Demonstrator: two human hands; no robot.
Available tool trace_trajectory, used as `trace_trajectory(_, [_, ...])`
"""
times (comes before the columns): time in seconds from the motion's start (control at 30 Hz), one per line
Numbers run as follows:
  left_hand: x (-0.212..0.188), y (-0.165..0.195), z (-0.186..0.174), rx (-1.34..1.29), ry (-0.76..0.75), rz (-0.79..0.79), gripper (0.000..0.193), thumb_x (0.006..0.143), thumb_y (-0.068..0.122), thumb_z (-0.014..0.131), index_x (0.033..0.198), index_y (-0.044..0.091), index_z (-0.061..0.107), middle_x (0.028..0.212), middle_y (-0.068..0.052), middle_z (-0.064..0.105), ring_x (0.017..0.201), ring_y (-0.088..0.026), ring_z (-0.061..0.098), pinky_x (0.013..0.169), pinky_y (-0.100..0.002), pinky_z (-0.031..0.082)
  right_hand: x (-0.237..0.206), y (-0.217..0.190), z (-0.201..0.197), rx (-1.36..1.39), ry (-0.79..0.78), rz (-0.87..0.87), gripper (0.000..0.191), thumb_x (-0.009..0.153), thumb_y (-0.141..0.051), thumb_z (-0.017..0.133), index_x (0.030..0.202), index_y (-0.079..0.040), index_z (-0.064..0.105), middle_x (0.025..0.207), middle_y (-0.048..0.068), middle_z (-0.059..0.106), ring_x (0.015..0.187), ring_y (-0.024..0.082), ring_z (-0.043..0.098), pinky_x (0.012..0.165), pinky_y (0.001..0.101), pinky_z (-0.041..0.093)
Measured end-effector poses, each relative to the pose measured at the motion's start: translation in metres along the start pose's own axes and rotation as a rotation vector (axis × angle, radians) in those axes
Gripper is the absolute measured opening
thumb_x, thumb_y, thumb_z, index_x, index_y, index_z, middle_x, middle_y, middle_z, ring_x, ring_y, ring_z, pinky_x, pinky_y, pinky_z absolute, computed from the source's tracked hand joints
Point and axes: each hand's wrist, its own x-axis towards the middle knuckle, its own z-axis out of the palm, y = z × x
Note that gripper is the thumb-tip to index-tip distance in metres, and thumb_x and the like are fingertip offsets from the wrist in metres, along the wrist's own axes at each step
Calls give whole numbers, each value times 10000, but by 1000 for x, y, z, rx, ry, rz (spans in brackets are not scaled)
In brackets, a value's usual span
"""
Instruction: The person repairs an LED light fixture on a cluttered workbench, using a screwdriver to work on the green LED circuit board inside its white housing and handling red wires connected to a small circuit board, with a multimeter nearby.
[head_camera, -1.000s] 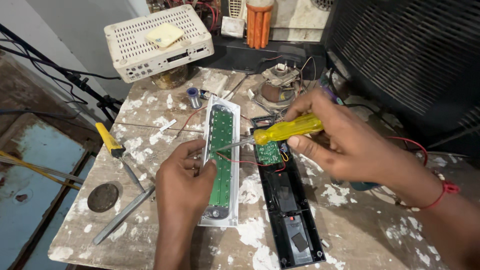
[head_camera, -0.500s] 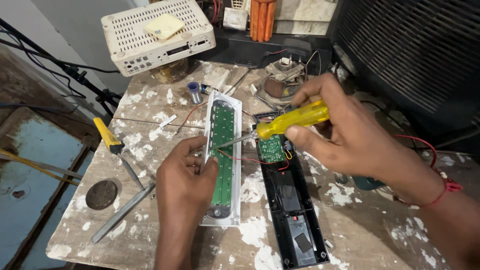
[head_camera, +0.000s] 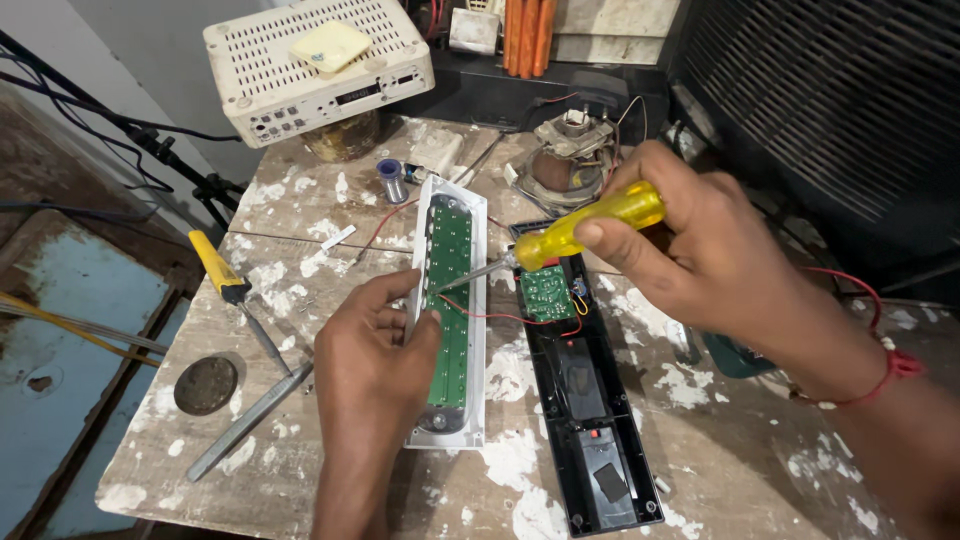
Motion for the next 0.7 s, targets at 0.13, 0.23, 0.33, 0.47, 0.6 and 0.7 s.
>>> trace_trajectory(0.13, [0,1,-1,1,-4,6,411,784,77,730,1191,26,718,751,-78,750,554,-111,648,451,-277,486,2,-3,4,-51,38,101,366,987,-381,640,854,-44,588,526,34,604,431,83,582,385,269,405])
trace_trajectory(0.23, [0,0,-1,-4,-10,-10,396,791,77,726,1183,22,721,749,-93,751,555,-120,651,460,-281,481,1,-4,4,-46,39,161,398,957,-401,676,793,-48,588,488,29,561,410,93,532,378,279,381])
trace_trajectory(0.33, [1,-3,0,-24,-6,-12,384,783,60,716,1164,9,716,810,-109,767,597,-136,673,495,-289,499,0,-3,3,-34,21,220,400,954,-410,667,767,-63,601,479,5,538,389,88,484,352,286,338])
trace_trajectory(0.47, [4,-10,1,-42,19,62,369,771,42,714,1134,-20,701,956,-111,787,729,-133,719,609,-283,577,-2,-2,-1,11,140,219,360,1036,-375,610,838,-74,621,586,-35,526,462,57,441,396,244,332])
trace_trajectory(0.6, [4,-18,1,-53,-4,93,358,779,40,714,1130,-30,694,977,-125,797,790,-140,746,697,-284,598,-4,-1,-3,165,267,303,360,1098,-351,577,881,-66,552,615,-20,460,516,40,412,449,224,332])
trace_trajectory(0.7, [5,-19,2,-57,-37,70,350,787,46,723,1126,-33,684,987,-122,791,768,-170,737,660,-308,593,-1,1,2,350,268,393,344,1090,-348,567,892,-70,519,640,-23,480,512,35,449,434,223,409])
